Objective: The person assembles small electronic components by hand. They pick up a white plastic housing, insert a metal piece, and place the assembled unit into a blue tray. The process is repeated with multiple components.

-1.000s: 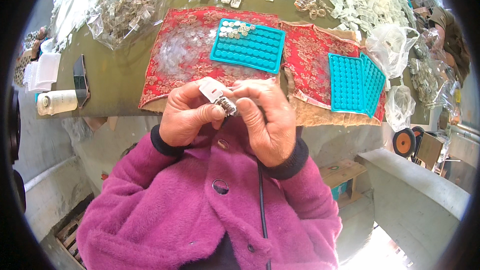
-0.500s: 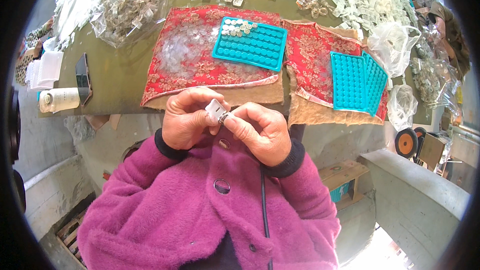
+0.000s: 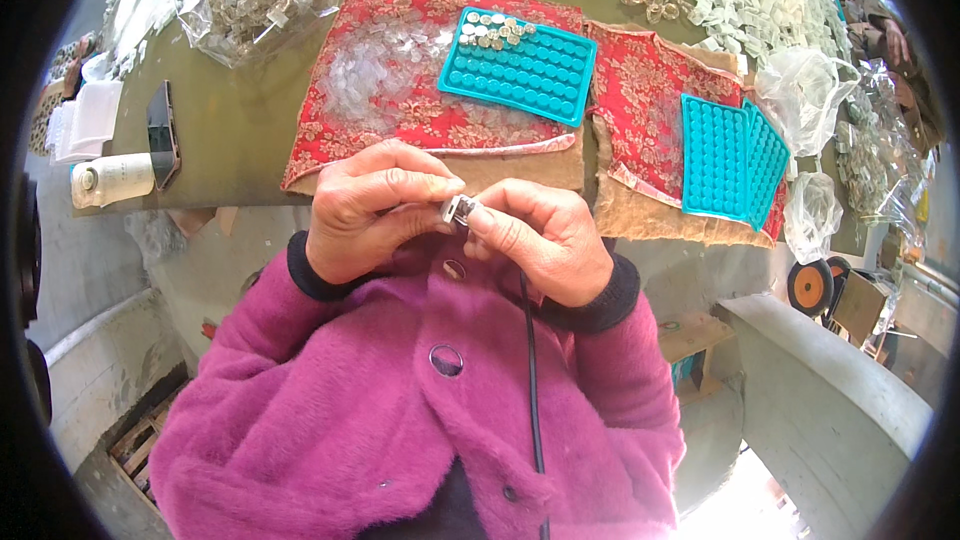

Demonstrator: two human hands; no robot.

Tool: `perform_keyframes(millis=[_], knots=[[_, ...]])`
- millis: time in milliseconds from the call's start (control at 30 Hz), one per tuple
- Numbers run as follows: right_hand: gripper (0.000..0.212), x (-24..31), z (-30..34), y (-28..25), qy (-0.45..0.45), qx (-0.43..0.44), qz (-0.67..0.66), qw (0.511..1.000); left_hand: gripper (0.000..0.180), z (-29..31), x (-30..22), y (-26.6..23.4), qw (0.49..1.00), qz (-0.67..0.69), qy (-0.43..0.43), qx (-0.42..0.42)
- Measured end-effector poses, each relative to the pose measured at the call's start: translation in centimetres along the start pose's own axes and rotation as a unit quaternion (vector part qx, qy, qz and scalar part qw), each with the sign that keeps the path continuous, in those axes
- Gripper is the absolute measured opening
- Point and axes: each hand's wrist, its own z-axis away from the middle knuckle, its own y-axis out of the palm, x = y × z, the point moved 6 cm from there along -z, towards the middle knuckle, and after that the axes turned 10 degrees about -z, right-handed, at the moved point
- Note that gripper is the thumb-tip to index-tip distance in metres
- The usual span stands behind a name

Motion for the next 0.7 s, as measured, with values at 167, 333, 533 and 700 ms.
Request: perform_keyframes(millis=[167, 333, 533, 700], knots=[[0.019, 0.5, -0.3, 0.6, -0.012, -0.002, 0.020, 1.000, 0.029, 0.2, 0.1, -0.3, 1.000, -0.003, -0.006, -0.014], [0.015, 1.0, -0.6, 1.1, -0.005, -0.024, 0.039, 0.999, 0.032, 0.6, 0.0, -0.4, 1.000, 0.008, 0.001, -0.021], [0.010, 2.3, -1.2, 2.8, -0.095, -0.006, 0.214, 0.972, 0.035, 1.4, 0.4, -0.2, 0.999, 0.019, 0.012, -0.030], [0.008, 2.0, -2.4, 4.1, -0.094, 0.043, 0.243, 0.964, 0.032, 2.9, 0.4, -1.0, 0.998, 0.022, 0.000, -0.058]])
